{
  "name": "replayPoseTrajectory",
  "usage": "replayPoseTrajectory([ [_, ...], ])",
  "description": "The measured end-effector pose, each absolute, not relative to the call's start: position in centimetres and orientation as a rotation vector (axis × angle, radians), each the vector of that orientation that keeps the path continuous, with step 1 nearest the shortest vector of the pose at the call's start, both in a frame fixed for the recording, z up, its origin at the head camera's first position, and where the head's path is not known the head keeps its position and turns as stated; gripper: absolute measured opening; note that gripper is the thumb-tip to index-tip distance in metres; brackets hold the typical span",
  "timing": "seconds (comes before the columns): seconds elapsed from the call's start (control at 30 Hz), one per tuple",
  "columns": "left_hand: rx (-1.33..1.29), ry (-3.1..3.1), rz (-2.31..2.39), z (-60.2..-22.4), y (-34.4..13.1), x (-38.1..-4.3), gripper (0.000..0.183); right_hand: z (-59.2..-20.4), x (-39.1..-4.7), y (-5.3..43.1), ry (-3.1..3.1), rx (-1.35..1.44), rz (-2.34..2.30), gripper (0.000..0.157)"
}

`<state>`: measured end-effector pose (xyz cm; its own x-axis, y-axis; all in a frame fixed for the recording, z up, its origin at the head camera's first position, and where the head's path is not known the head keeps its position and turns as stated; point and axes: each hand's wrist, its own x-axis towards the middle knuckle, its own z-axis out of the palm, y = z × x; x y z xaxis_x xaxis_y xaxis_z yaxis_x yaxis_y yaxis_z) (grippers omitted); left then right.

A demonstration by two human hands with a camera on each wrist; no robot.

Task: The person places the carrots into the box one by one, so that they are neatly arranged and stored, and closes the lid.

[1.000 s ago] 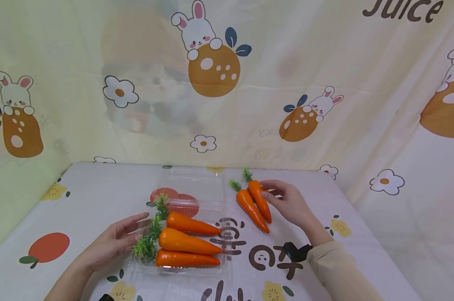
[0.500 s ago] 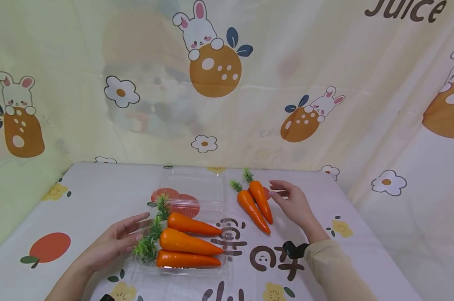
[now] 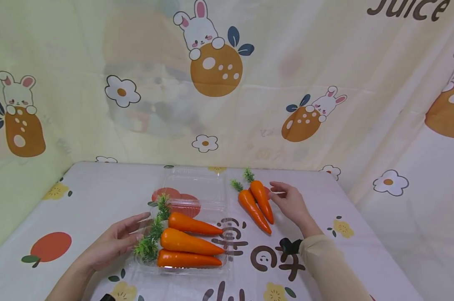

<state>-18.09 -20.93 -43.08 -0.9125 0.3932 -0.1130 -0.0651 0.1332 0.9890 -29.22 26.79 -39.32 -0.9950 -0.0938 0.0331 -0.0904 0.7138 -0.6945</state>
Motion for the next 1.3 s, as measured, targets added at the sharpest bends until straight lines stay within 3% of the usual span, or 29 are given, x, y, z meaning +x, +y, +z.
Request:
replayPoseTrajectory([
  [0.5,0.320,2.072,1.838,-43.2,-21.0,-18.2,0.068,-40.7,-29.9,25.7,2.837,-0.097,-1.028,0.061],
  [1.3,0.334,2.081,1.837,-43.1,-21.0,-18.2,0.068,-41.7,-30.4,25.3,2.866,-0.107,-0.916,0.067],
])
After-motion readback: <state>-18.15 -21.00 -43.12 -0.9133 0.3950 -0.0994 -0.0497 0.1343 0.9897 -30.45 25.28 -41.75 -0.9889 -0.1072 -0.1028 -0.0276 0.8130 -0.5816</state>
